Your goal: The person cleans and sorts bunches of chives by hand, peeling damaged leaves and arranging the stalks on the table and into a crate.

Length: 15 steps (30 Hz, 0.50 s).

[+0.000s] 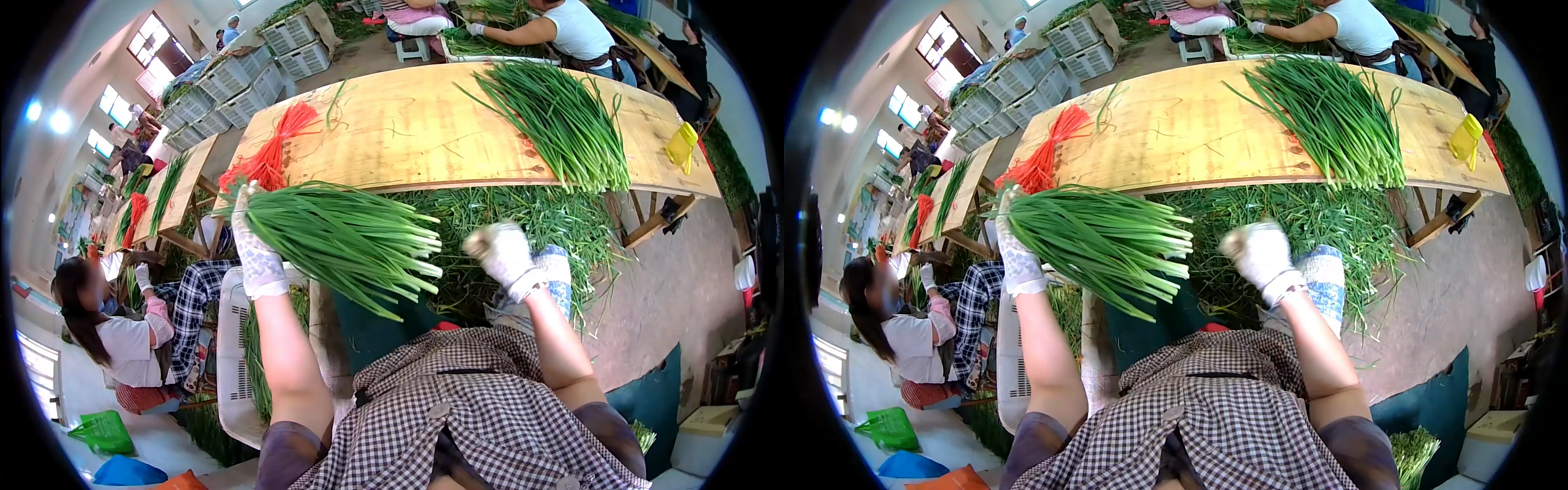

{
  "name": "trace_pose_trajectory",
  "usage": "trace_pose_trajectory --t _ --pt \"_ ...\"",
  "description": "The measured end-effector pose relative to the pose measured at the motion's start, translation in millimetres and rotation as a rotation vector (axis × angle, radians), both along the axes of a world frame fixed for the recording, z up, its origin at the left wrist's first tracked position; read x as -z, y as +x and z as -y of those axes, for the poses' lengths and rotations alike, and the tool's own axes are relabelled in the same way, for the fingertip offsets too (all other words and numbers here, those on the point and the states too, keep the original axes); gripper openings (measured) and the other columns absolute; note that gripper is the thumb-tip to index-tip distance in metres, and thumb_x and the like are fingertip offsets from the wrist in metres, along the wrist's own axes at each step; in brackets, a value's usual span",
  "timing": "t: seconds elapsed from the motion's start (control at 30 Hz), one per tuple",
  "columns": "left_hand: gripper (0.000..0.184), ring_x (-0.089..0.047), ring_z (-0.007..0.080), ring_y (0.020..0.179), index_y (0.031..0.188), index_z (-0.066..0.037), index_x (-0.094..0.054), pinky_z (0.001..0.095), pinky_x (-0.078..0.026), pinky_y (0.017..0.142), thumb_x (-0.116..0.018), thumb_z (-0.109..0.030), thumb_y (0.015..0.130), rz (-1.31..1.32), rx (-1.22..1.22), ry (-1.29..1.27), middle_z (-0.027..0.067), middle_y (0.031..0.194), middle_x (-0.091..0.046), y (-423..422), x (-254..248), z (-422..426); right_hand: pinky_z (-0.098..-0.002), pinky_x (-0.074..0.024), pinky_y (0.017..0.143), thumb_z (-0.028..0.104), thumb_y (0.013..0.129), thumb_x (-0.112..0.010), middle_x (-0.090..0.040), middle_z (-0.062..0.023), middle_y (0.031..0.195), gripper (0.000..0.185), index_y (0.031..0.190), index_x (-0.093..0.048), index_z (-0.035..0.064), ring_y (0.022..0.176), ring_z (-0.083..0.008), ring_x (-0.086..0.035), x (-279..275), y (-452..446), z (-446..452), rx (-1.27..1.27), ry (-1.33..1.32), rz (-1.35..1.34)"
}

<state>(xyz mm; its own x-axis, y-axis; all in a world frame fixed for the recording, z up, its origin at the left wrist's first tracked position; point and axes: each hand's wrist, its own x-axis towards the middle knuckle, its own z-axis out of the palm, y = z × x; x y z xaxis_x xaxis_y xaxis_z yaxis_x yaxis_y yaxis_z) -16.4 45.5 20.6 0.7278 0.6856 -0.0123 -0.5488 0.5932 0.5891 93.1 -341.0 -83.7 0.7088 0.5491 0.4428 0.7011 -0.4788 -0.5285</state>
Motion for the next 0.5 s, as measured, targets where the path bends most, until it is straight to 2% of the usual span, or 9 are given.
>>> trace_pose_trajectory --t 0.03,0.07,0.1,0.17,0.2,0.23,0.33,0.43,0.5 --pt "0.021 -0.061 0.0140 0.075 0.101 -0.003 -0.062 0.0294 -0.052 0.071 -0.060 -0.020 0.088 0.045 0.012 0.008 0.0042 0.087 -0.065 -7 -3 1 -0.0345 -0.0479 0.081 0.012 0.070 -0.065 -0.066 -0.0040 0.068 0.005 0.068 -0.067 0.0153 0.070 -0.0192 -0.064 17 17 14 0.222 -0.095 -0.206" --pt "0.021 -0.061 0.0139 0.075 0.101 -0.003 -0.062 0.0290 -0.052 0.071 -0.060 -0.020 0.089 0.065 0.011 0.003 0.0042 0.088 -0.065 -11 -6 3 -0.0339 -0.0497 0.077 0.016 0.072 -0.067 -0.068 -0.0081 0.081 0.009 0.079 -0.069 0.0125 0.082 -0.0210 -0.065 27 29 31 0.300 -0.292 -0.028" --pt "0.021 -0.062 0.0139 0.076 0.102 -0.003 -0.062 0.0286 -0.052 0.071 -0.059 -0.020 0.089 0.087 0.009 -0.002 0.0043 0.090 -0.065 -13 -8 4 -0.0349 -0.0499 0.081 0.014 0.076 -0.069 -0.066 -0.0101 0.102 0.020 0.096 -0.067 0.0084 0.092 -0.0204 -0.063 19 28 34 0.304 -0.275 -0.259" --pt "0.023 -0.061 0.0144 0.084 0.104 -0.002 -0.062 0.0280 -0.051 0.078 -0.059 -0.020 0.089 0.111 0.008 0.033 0.0056 0.096 -0.065 -16 -2 10 -0.0328 -0.0495 0.086 0.011 0.079 -0.070 -0.062 -0.0080 0.116 0.036 0.113 -0.061 0.0068 0.099 -0.0169 -0.060 24 22 12 -0.100 0.477 -0.704" --pt "0.024 -0.061 0.0149 0.092 0.106 -0.002 -0.062 0.0273 -0.049 0.084 -0.059 -0.019 0.089 0.142 0.010 0.074 0.0069 0.102 -0.065 -16 -1 12 -0.0279 -0.0472 0.090 0.006 0.079 -0.070 -0.060 -0.0069 0.118 0.043 0.120 -0.057 0.0041 0.102 -0.0128 -0.057 12 11 -5 -0.246 0.573 -0.832" --pt "0.024 -0.061 0.0149 0.092 0.106 -0.002 -0.062 0.0273 -0.049 0.084 -0.059 -0.019 0.089 0.143 0.014 0.077 0.0069 0.102 -0.065 -16 2 10 -0.0256 -0.0456 0.091 0.007 0.078 -0.071 -0.061 -0.0073 0.117 0.046 0.122 -0.056 0.0036 0.102 -0.0122 -0.056 -4 -1 -15 -0.300 0.501 -0.783" --pt "0.024 -0.061 0.0124 0.085 0.102 -0.004 -0.063 0.0262 -0.050 0.079 -0.054 -0.024 0.092 0.416 0.481 -0.166 0.0042 0.096 -0.065 -20 1 10 -0.0261 -0.0446 0.091 0.009 0.078 -0.071 -0.063 -0.0050 0.115 0.044 0.120 -0.058 0.0043 0.102 -0.0117 -0.056 -11 -10 -34 -0.359 0.603 -0.857" --pt "0.024 -0.061 0.0120 0.080 0.098 -0.005 -0.064 0.0268 -0.051 0.075 -0.054 -0.026 0.092 0.234 0.237 0.008 0.0033 0.090 -0.066 -27 -4 17 -0.0287 -0.0440 0.093 0.012 0.077 -0.073 -0.064 -0.0049 0.113 0.041 0.116 -0.061 0.0080 0.103 -0.0141 -0.057 -14 -12 -40 -0.288 0.608 -0.693" --pt "0.022 -0.061 0.0124 0.075 0.095 -0.006 -0.064 0.0274 -0.051 0.072 -0.054 -0.025 0.092 0.236 0.269 -0.065 0.0027 0.084 -0.065 -24 0 3 -0.0307 -0.0435 0.095 0.015 0.073 -0.074 -0.065 -0.0060 0.111 0.041 0.113 -0.064 0.0122 0.105 -0.0186 -0.058 -26 -16 -45 -0.151 0.384 -0.238"
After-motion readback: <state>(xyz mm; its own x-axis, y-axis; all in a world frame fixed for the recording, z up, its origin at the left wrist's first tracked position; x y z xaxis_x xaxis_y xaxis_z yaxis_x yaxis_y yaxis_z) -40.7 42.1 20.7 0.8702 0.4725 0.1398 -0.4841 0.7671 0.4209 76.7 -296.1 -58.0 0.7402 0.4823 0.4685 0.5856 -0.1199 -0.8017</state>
